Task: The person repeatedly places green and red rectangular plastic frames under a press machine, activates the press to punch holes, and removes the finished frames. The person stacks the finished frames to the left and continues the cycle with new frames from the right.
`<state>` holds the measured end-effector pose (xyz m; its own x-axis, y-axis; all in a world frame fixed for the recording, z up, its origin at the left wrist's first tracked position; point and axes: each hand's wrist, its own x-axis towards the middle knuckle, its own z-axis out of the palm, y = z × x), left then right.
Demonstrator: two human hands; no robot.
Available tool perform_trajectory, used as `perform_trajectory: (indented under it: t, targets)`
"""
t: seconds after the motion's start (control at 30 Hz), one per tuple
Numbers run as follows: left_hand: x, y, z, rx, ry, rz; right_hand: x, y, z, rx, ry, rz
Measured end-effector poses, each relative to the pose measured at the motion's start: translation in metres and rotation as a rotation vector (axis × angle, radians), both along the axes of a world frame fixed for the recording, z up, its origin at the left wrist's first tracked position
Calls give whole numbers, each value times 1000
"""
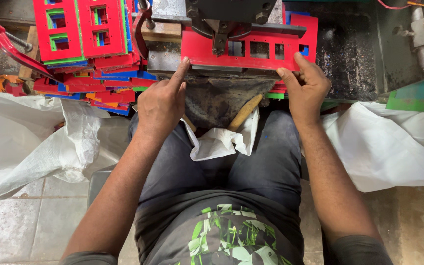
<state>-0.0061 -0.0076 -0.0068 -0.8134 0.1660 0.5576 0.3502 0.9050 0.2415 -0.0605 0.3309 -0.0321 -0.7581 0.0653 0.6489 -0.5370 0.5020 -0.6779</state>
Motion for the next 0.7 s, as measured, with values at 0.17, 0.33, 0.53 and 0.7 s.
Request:
perform_trajectory:
  t: [0.17, 0.33, 0.53, 0.7]
  targets:
    - [-1, 1, 0, 1, 23, -8, 1, 0, 1, 4, 3, -4]
    - [-1, 0, -2, 12, 20, -19, 2, -1, 3, 4, -8, -5]
    - [-3, -3, 0, 81, 22, -55, 3, -4, 8, 17, 17, -3]
    - [-3, -7, 4, 198, 45, -107, 3, -4, 7, -77, -43, 40]
